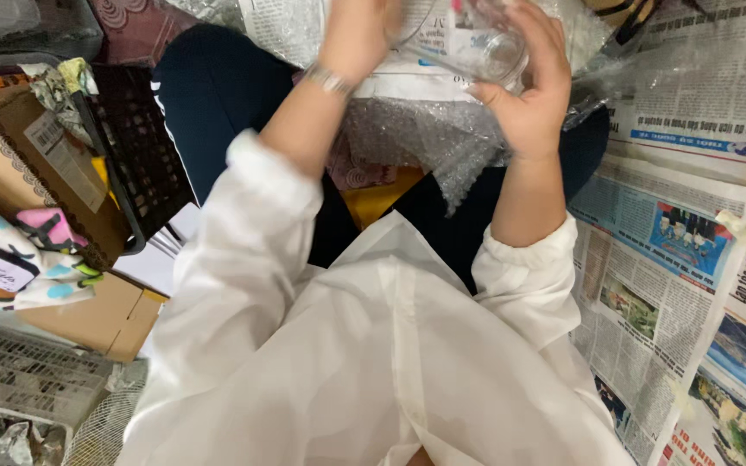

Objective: The person sits on the floor and wraps several small ceramic cups and bowls individually with newspaper and bubble wrap. They fold the paper around each item, tuck the edges, and place the wrapped objects into a nearby container.

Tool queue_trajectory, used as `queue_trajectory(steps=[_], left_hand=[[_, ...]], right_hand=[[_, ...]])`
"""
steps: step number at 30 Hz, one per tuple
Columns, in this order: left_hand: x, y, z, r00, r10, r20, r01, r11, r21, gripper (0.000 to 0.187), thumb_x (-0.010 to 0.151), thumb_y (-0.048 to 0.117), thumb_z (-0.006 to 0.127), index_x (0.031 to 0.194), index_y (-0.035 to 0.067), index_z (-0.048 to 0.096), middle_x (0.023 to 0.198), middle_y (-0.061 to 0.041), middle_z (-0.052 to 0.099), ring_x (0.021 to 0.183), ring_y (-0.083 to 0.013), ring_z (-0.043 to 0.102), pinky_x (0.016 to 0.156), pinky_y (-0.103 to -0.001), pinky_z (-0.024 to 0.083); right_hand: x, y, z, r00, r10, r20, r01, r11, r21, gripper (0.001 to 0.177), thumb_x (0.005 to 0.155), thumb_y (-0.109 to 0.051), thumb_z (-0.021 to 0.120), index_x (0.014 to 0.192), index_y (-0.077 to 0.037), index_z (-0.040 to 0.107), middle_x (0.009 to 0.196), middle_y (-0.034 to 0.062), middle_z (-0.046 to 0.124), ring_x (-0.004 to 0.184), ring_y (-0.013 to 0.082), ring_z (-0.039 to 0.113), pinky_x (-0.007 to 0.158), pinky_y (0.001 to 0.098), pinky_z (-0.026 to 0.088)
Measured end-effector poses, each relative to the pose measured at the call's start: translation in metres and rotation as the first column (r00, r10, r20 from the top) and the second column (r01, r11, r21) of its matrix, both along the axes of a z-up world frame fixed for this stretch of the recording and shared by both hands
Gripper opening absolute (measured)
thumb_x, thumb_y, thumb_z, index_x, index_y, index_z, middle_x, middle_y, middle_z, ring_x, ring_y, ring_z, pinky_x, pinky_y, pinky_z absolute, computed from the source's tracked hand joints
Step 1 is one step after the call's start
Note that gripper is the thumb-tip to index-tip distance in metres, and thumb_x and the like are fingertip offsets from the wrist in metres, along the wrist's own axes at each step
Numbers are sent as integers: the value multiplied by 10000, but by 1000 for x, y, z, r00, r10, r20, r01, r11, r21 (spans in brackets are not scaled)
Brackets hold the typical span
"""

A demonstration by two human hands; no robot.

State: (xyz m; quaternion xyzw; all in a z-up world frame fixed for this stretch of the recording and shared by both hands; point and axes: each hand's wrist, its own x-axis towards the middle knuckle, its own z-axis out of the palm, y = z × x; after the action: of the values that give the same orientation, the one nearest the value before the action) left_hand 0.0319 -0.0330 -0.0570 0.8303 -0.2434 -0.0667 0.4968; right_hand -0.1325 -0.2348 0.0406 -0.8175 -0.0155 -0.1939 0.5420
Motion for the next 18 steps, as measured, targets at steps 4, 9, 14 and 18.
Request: queue_trajectory(steps=[4,9,14,18], left_hand=[[-40,90,71,996,82,44,-76,989,-124,327,1126,232,588,1405,63,573,1312,-168,685,1187,-300,697,997,-385,552],[-55,95,111,921,-308,240,256,940,223,762,989,320,816,1609,139,410,1642,-181,403,1530,-422,340,1261,-558,295],[-59,57,109,882,-344,323,205,896,393,1020,790,427,964,1625,233,411,1614,-148,346,1513,-385,277,1240,-666,203],[-61,54,104,869,-293,399,106,897,429,1068,676,417,967,1579,224,432,1552,-118,430,1455,-361,354,1195,-652,207]], right_hand=[[12,-3,16,987,80,-138,-122,936,-330,775,763,-312,987,1434,-110,655,1495,82,629,1350,309,553,1165,433,487],[16,3,15,939,133,-316,-246,903,-352,702,771,-157,945,1404,-108,645,1533,93,610,1400,358,535,1193,457,444],[15,2,8,944,161,-289,-219,959,-182,774,829,-59,962,1494,-109,570,1588,128,467,1509,378,472,1247,444,416],[8,7,6,949,83,-303,-143,973,-183,1036,732,-101,1016,1589,-132,435,1646,131,354,1543,387,401,1269,456,409]])
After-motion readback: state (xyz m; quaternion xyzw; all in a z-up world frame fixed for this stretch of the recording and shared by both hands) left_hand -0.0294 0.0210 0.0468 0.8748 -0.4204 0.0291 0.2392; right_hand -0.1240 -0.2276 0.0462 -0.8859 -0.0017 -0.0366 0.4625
